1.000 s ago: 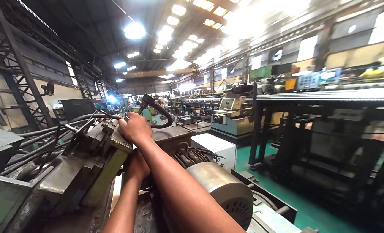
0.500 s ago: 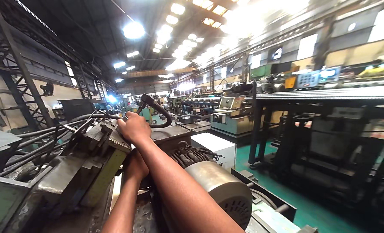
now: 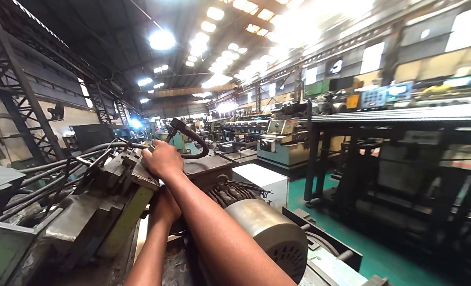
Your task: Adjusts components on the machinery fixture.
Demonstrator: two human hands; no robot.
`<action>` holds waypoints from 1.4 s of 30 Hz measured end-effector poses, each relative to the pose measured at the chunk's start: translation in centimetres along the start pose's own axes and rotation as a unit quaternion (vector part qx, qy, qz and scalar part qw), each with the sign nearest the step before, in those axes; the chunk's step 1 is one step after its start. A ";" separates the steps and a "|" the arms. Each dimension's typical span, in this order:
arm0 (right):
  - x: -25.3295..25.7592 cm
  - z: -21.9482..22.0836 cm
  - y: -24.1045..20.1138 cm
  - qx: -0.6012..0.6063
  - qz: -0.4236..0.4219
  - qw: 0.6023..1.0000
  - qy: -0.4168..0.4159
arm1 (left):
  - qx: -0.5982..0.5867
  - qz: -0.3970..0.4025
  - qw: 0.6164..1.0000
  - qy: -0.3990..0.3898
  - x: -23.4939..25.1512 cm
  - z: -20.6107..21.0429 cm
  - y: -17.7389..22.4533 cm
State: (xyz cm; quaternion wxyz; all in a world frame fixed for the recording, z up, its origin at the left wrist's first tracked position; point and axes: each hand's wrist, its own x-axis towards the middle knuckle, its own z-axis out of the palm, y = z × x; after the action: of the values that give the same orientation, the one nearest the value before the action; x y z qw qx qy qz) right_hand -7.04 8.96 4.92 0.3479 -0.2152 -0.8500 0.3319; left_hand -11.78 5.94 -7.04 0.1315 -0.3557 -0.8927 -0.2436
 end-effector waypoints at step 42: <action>-0.3 -0.2 0.0 0.002 -0.003 1.000 0.000 | 0.014 -0.004 1.000 -0.014 -0.2 0.0 0.2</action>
State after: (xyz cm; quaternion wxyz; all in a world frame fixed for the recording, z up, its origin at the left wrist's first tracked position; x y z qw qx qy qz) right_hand -6.71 8.81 4.91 0.3496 -0.2118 -0.8498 0.3329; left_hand -11.54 5.96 -7.03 0.1233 -0.3535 -0.8991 -0.2266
